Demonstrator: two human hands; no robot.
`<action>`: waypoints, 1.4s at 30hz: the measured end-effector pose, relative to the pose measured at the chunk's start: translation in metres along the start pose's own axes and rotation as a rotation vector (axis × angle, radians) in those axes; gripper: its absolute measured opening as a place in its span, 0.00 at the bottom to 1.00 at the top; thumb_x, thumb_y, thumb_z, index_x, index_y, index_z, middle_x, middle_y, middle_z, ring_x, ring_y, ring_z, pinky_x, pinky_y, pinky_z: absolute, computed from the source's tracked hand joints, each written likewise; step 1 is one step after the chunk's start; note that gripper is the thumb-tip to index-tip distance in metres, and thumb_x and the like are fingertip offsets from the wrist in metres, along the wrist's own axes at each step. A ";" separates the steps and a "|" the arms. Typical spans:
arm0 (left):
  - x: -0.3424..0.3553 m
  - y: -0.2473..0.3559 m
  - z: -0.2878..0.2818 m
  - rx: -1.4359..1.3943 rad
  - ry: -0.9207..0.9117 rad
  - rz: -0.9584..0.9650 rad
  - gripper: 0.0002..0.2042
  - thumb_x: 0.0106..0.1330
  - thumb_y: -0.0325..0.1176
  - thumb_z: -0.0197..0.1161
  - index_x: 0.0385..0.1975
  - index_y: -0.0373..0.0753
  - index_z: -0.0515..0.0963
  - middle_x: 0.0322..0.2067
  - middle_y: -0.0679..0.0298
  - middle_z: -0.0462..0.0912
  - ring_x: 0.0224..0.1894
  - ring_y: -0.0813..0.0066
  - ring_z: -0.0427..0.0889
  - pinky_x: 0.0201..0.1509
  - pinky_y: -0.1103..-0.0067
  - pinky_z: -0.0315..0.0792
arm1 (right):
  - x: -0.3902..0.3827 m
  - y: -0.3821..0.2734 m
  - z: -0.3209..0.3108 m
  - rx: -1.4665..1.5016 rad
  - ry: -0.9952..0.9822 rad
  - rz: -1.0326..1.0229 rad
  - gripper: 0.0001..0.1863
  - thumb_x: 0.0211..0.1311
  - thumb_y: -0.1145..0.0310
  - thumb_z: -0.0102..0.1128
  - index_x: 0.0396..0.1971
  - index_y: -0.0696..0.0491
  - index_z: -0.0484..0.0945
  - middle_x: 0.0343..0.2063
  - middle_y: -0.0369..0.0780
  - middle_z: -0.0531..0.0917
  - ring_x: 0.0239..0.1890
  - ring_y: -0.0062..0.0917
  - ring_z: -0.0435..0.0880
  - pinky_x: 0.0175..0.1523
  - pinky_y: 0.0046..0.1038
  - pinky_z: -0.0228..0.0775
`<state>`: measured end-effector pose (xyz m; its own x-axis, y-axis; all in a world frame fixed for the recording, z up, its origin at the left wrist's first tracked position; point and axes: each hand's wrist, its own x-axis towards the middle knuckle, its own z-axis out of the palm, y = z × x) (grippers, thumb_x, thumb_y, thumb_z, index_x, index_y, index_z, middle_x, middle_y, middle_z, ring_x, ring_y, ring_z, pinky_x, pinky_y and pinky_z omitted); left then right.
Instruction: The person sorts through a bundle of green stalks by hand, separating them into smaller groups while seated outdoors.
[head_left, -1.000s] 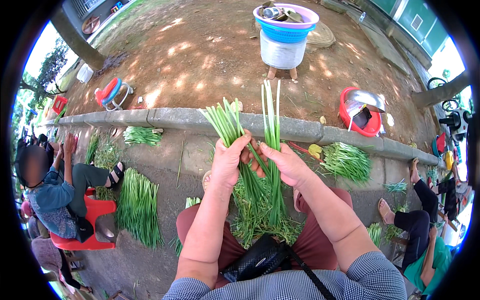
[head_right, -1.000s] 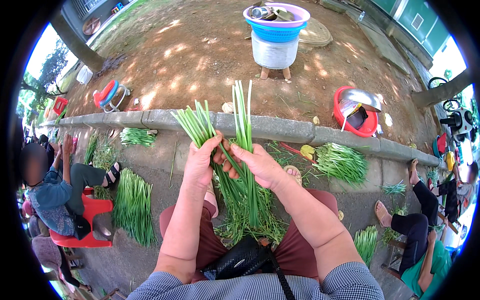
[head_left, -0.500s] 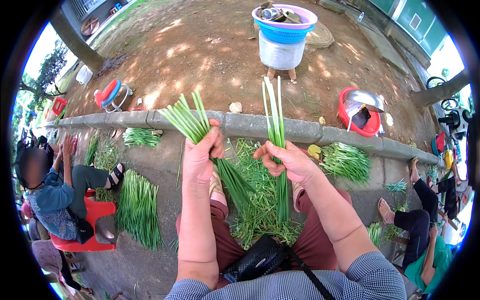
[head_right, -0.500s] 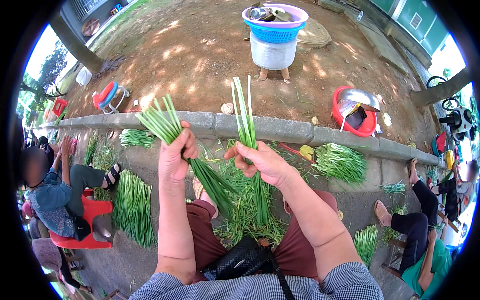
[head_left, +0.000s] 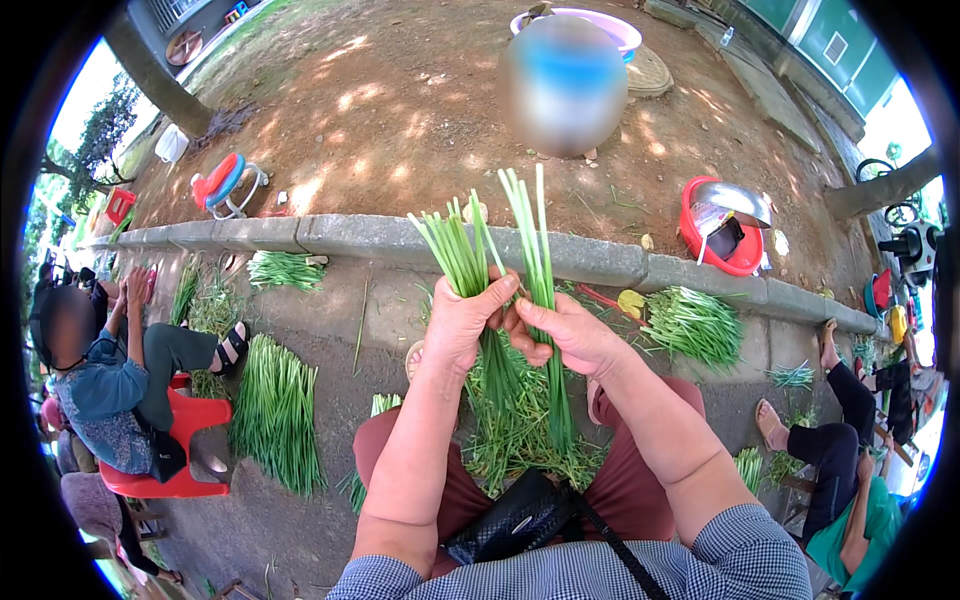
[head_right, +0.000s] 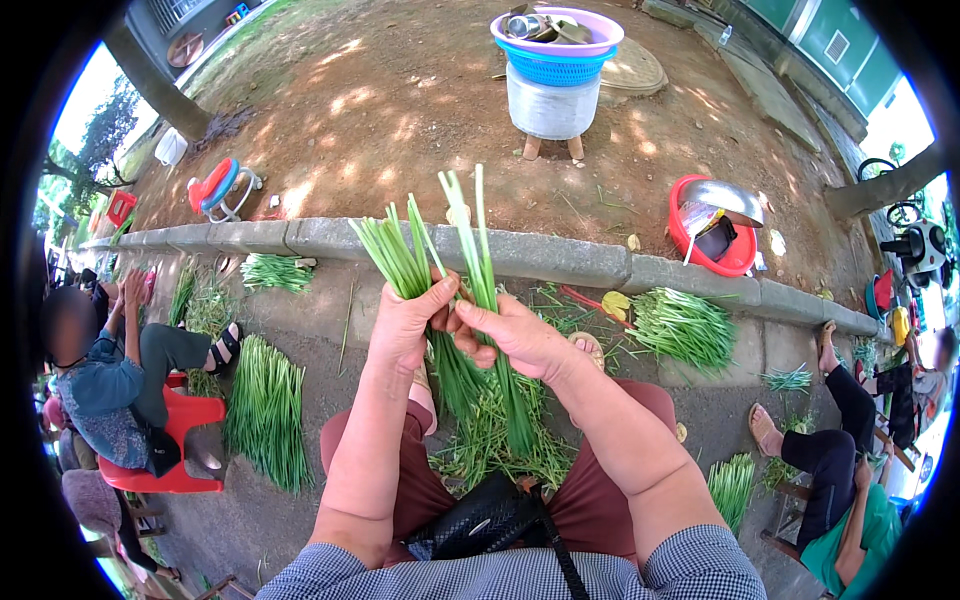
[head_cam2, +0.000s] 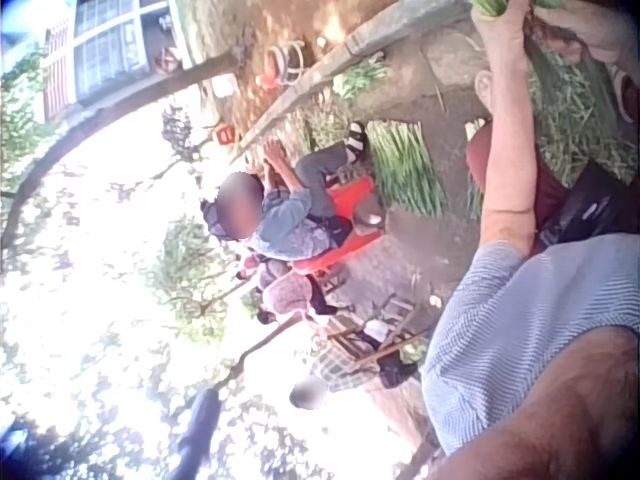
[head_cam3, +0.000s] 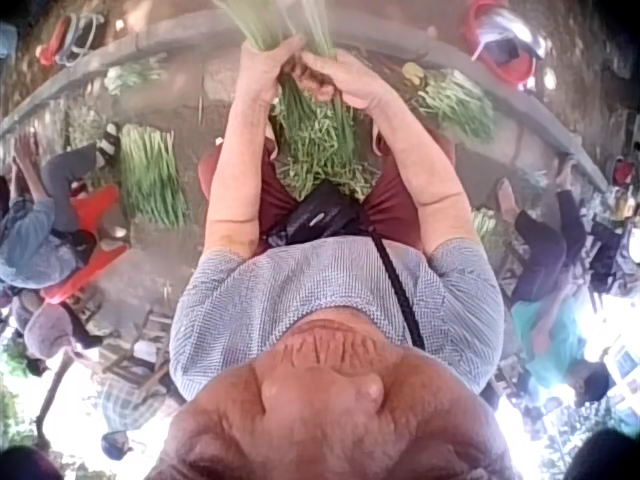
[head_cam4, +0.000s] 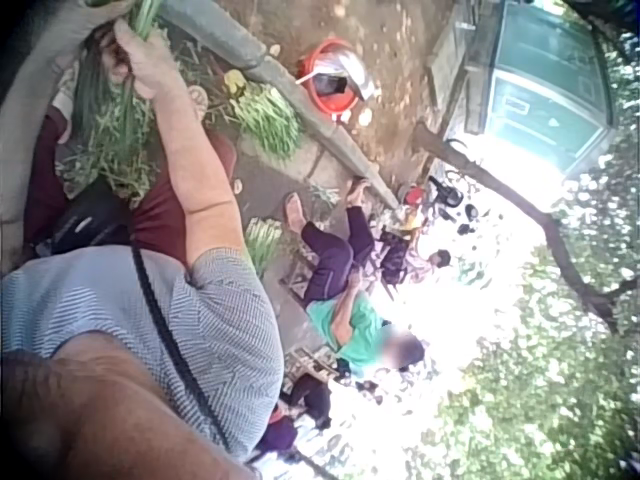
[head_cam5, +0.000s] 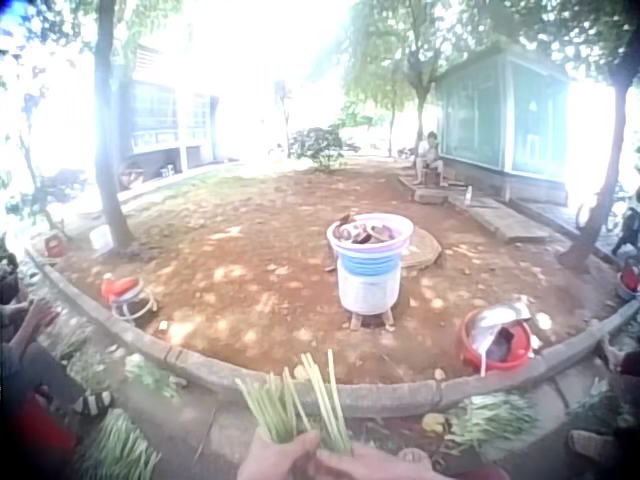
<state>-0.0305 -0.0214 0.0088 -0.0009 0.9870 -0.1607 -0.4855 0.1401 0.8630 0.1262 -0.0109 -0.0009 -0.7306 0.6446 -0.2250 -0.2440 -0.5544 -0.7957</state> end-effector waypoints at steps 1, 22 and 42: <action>0.001 -0.002 -0.002 0.016 -0.025 0.011 0.05 0.58 0.28 0.63 0.28 0.36 0.75 0.21 0.66 0.77 0.17 0.83 0.70 0.19 0.87 0.61 | 0.001 0.000 0.000 -0.003 0.022 -0.003 0.19 0.64 0.53 0.49 0.32 0.57 0.72 0.17 0.33 0.69 0.15 0.14 0.61 0.22 0.18 0.54; 0.008 0.017 -0.024 -0.147 -0.001 0.071 0.06 0.64 0.33 0.57 0.32 0.36 0.73 0.20 0.67 0.71 0.18 0.79 0.68 0.23 0.81 0.64 | 0.004 -0.001 -0.020 -0.378 0.414 -0.101 0.17 0.65 0.57 0.50 0.31 0.58 0.74 0.21 0.36 0.76 0.22 0.17 0.72 0.28 0.20 0.66; 0.003 -0.010 0.002 0.009 0.086 0.020 0.06 0.54 0.25 0.66 0.29 0.36 0.77 0.18 0.70 0.75 0.13 0.87 0.66 0.15 0.88 0.57 | 0.012 0.010 -0.001 -0.458 0.228 -0.196 0.15 0.62 0.68 0.52 0.47 0.59 0.70 0.31 0.33 0.77 0.35 0.17 0.75 0.44 0.22 0.66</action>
<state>-0.0237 -0.0199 0.0013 -0.0856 0.9792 -0.1837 -0.4771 0.1216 0.8704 0.1158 -0.0081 -0.0120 -0.5302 0.8388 -0.1237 -0.0221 -0.1595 -0.9870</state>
